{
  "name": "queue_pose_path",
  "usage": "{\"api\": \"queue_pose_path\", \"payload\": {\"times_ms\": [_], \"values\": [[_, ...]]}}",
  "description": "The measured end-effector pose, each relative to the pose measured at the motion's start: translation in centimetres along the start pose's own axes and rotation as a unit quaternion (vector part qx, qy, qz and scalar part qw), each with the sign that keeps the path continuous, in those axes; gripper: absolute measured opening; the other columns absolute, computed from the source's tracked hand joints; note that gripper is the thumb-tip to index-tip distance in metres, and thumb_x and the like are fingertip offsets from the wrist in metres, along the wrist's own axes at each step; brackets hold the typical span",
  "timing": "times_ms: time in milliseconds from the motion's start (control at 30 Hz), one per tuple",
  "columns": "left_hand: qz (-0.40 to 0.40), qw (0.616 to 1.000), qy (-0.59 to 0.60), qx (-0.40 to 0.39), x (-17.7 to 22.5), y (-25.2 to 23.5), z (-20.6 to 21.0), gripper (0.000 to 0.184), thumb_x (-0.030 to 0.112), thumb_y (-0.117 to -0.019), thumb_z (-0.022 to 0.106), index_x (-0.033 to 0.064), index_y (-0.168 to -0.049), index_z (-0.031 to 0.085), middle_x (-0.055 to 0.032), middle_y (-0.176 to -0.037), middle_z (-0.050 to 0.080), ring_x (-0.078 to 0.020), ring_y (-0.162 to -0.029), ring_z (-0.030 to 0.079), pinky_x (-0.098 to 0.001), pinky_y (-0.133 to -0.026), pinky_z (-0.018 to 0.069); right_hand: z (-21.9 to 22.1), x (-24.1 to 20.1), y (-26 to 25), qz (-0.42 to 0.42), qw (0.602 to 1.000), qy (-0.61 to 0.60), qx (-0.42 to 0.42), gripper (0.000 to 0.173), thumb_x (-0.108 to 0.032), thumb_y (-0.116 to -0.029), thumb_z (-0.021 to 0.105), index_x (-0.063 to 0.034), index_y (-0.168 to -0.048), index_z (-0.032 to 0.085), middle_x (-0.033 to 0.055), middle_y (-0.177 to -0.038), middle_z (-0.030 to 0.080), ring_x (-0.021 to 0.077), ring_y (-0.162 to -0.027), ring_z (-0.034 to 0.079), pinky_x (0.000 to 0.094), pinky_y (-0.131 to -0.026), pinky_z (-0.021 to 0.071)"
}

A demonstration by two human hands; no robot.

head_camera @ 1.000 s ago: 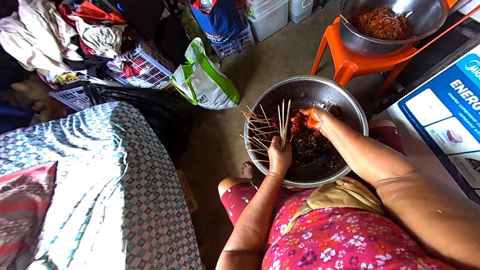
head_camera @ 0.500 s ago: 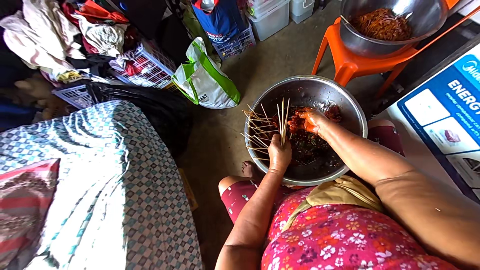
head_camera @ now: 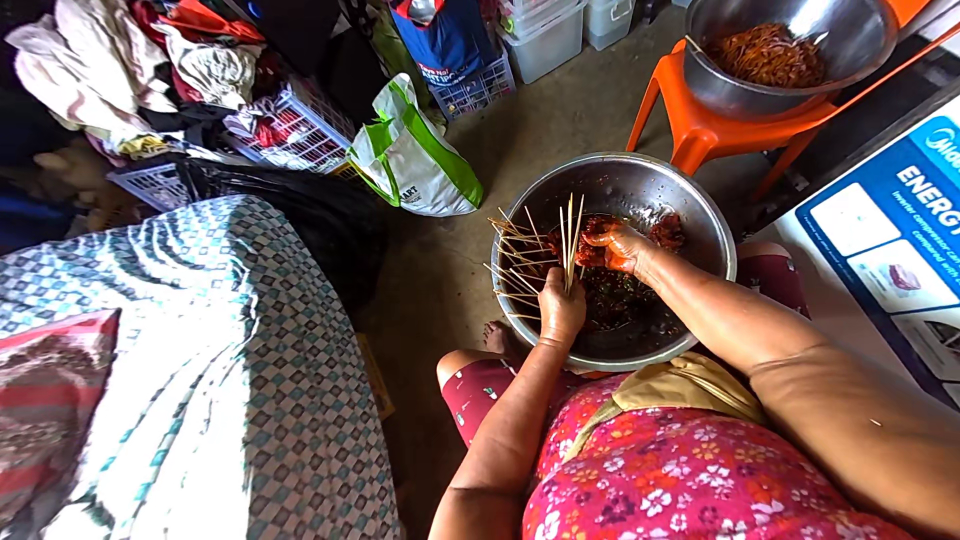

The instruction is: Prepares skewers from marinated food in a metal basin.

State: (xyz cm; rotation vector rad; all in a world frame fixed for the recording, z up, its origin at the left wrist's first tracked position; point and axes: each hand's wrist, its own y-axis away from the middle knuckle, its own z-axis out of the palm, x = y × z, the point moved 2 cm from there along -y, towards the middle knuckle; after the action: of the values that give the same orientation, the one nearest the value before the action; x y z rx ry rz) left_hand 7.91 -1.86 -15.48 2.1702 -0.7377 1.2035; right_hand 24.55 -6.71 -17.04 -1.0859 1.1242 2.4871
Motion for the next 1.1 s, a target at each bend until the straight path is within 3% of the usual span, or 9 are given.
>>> {"api": "queue_pose_path", "payload": {"times_ms": [133,267,433,667,867,933,1033,1100], "values": [[0.008,1.0,0.004,0.012,-0.2,-0.1,-0.3,0.021,0.005,-0.0965,0.06,-0.0028,-0.115,0.059,-0.0106,-0.075,0.065,-0.0189,-0.061,0.065,-0.038,-0.063,0.0574,0.1,0.0,0.5,-0.012,0.999,0.015,-0.051,0.025,0.003,-0.1027,0.048,-0.0017,-0.127,0.05,0.012,-0.097,0.066,0.0241,-0.082,0.071,0.0415,-0.079,0.062],[0.007,1.0,-0.003,0.007,-0.2,0.0,-0.1,0.022,0.004,-0.0957,0.061,-0.0028,-0.116,0.058,-0.0101,-0.075,0.064,-0.0185,-0.062,0.064,-0.0377,-0.064,0.0567,0.5,0.2,0.6,-0.019,0.998,0.035,-0.038,0.023,0.005,-0.1017,0.049,-0.0025,-0.124,0.05,0.0111,-0.088,0.066,0.0243,-0.074,0.07,0.0411,-0.071,0.0624],[0.004,1.0,-0.01,0.007,0.2,0.2,-0.1,0.022,0.004,-0.0962,0.06,-0.0029,-0.117,0.059,-0.0115,-0.077,0.065,-0.0199,-0.064,0.065,-0.0391,-0.065,0.0572,0.8,0.7,0.9,-0.015,0.998,0.056,-0.023,0.021,0.0,-0.1039,0.048,-0.0021,-0.125,0.05,0.0114,-0.088,0.065,0.0237,-0.072,0.069,0.0412,-0.068,0.0613],[0.009,0.999,-0.004,0.031,0.1,-0.1,-0.5,0.021,0.005,-0.0972,0.06,-0.0029,-0.117,0.059,-0.0117,-0.076,0.065,-0.0204,-0.062,0.065,-0.0396,-0.064,0.0575,1.1,0.6,1.3,-0.03,0.998,0.02,-0.053,0.03,0.008,-0.0999,0.049,-0.0005,-0.128,0.049,0.0116,-0.099,0.067,0.022,-0.082,0.071,0.0393,-0.079,0.062],[0.008,1.0,-0.012,0.021,0.3,0.0,-0.4,0.024,0.005,-0.0973,0.06,-0.0024,-0.12,0.058,-0.0117,-0.076,0.065,-0.0207,-0.063,0.065,-0.0402,-0.065,0.0572,1.5,0.9,1.3,-0.037,0.998,0.021,-0.036,0.036,0.009,-0.0983,0.052,-0.0033,-0.132,0.047,0.0115,-0.095,0.065,0.0228,-0.076,0.069,0.0401,-0.071,0.0622],[0.007,1.0,-0.016,0.018,0.4,0.0,-0.4,0.024,0.005,-0.0976,0.059,-0.0024,-0.12,0.058,-0.0119,-0.077,0.065,-0.0211,-0.063,0.065,-0.0404,-0.065,0.0573,1.5,1.1,1.1,-0.033,0.998,0.028,-0.042,0.044,0.008,-0.0979,0.053,-0.0056,-0.139,0.044,0.012,-0.1,0.064,0.0226,-0.078,0.068,0.0401,-0.07,0.0603],[0.009,1.0,-0.001,0.028,0.1,-0.2,-0.5,0.02,0.006,-0.0988,0.059,-0.0018,-0.117,0.058,-0.0103,-0.074,0.064,-0.0196,-0.06,0.064,-0.0388,-0.062,0.0566,1.2,0.9,1.0,-0.013,0.998,0.022,-0.064,0.033,0.004,-0.1009,0.051,-0.0045,-0.132,0.046,0.0116,-0.098,0.066,0.0234,-0.081,0.07,0.0413,-0.075,0.0622],[0.012,0.999,0.028,0.031,-0.2,-0.2,-0.5,0.019,0.006,-0.098,0.059,-0.0019,-0.115,0.057,-0.0085,-0.071,0.063,-0.0175,-0.057,0.062,-0.0362,-0.059,0.0559,0.4,0.4,0.6,-0.018,0.995,0.019,-0.092,0.018,-0.009,-0.1073,0.046,-0.0022,-0.122,0.051,0.0106,-0.098,0.067,0.0232,-0.085,0.07,0.042,-0.08,0.0615]]}}
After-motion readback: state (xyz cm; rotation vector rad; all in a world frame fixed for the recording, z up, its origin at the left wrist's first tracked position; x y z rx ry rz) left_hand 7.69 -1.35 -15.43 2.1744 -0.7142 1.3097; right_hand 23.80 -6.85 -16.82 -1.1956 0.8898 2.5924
